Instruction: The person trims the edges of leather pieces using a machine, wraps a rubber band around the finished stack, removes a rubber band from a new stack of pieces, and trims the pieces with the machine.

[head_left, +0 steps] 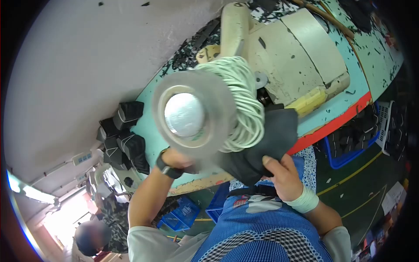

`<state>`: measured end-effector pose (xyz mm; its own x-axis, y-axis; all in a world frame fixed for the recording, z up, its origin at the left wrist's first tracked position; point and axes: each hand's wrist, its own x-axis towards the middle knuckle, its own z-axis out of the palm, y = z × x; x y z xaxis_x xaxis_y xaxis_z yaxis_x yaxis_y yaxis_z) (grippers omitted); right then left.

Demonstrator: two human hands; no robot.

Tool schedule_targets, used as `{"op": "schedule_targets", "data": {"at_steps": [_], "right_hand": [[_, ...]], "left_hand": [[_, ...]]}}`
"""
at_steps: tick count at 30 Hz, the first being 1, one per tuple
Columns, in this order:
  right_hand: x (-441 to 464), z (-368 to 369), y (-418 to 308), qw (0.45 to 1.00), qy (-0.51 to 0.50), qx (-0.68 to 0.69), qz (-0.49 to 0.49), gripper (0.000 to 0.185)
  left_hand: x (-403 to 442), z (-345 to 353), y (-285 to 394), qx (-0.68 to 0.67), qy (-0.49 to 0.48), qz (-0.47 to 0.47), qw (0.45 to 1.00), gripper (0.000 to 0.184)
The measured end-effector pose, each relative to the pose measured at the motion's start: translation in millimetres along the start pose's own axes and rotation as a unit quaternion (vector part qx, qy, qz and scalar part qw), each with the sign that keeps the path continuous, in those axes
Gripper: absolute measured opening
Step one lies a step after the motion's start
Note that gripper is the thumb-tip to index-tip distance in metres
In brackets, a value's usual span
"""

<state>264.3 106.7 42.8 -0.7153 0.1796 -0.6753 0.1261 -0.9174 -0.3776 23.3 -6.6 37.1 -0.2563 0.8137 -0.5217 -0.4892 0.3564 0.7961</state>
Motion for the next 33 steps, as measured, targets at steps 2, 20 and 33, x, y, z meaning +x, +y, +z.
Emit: {"op": "schedule_targets", "data": {"at_steps": [2, 20, 33], "right_hand": [[-11.7, 11.7, 1.8, 0.991, 0.033, -0.020, 0.125, 0.029], [-9.7, 8.1, -8.3, 0.999, 0.020, -0.005, 0.039, 0.032], [-15.6, 9.7, 17.8, 0.998, -0.025, -0.058, 0.006, 0.031]], "left_hand": [[-5.2, -7.9, 4.9, 0.056, 0.028, -0.084, 0.995, 0.049], [0.2, -3.6, -4.7, 0.167, -0.027, 0.040, 0.985, 0.042], [-2.8, -22.2, -15.3, -0.003, -0.050, -0.138, 0.989, 0.046]]}}
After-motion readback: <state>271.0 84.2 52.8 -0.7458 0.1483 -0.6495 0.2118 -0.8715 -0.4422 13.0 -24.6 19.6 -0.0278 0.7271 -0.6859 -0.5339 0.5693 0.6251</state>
